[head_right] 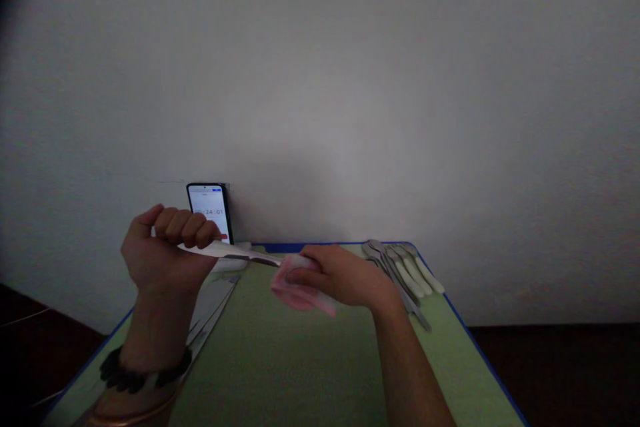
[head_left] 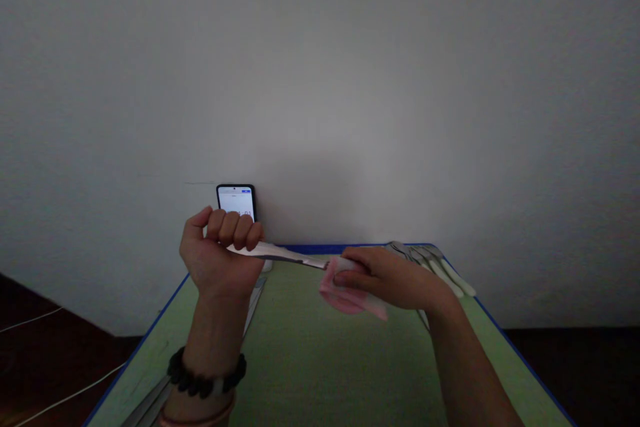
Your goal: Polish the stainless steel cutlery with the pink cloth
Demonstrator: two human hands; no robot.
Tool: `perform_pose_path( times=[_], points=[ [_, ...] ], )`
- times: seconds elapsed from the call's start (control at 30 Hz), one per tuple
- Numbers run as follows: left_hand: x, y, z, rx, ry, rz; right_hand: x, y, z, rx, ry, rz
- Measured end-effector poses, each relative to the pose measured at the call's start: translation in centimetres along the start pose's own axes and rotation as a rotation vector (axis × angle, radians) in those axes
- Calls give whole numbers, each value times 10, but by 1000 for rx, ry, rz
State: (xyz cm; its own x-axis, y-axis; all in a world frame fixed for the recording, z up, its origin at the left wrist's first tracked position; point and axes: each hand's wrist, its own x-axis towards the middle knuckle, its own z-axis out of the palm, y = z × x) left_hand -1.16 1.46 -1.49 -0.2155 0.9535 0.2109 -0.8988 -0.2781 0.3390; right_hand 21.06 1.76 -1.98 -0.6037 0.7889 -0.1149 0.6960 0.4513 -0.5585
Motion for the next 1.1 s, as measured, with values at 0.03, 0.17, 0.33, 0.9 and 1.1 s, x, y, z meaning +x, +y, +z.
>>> perform_pose_path(
  times=[0.03, 0.17, 0.33, 0.9, 1.1],
  points=[
    [0, 1, -1, -5, 2, 16, -1, 1, 0, 2, 11, 19],
    [-3, -1, 3, 20, -5, 52, 1, -4, 4, -40, 58, 46],
    [-12, -11, 21, 49, -37, 34, 7, -26, 12, -37, 81, -42],
    [1, 15, 3, 520, -230, 120, -7, 3, -9, 86, 180, -130],
    [8, 25, -24, 1174, -238, 7, -15, 15, -15, 53, 265, -67]
  ],
)
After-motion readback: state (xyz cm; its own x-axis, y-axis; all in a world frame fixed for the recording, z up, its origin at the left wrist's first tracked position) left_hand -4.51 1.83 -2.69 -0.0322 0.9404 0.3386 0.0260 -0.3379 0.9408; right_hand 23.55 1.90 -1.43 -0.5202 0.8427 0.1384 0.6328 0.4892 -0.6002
